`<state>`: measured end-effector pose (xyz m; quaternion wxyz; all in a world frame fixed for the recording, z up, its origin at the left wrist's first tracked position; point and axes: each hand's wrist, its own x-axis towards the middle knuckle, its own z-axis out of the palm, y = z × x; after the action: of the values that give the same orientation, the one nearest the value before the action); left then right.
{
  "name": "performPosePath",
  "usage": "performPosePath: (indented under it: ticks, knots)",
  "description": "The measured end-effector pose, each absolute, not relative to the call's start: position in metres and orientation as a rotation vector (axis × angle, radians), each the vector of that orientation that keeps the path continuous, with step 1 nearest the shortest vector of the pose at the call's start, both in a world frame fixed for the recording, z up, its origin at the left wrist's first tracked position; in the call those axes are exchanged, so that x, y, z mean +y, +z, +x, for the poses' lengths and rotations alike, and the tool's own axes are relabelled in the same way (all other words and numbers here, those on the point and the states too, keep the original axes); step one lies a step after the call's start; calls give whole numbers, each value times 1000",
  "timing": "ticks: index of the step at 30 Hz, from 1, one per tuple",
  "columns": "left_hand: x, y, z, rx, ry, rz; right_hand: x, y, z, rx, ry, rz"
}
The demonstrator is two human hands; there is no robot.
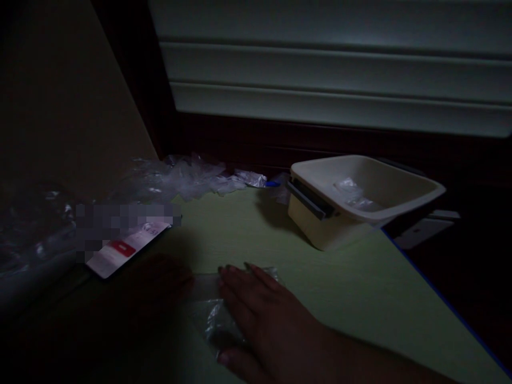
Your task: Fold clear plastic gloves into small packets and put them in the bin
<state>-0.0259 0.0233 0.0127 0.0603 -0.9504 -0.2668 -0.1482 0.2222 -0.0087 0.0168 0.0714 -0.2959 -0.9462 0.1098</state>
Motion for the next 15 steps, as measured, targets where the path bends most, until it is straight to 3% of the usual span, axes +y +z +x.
performPosePath:
  ticks: [3, 15]
  knots:
    - [24, 18, -23, -588, -406, -2704, -8, 18, 222, -2864, 483, -955]
    - [15, 13, -23, -617, -707, -2762, -6, 28, 218, -2938, 609, -1013]
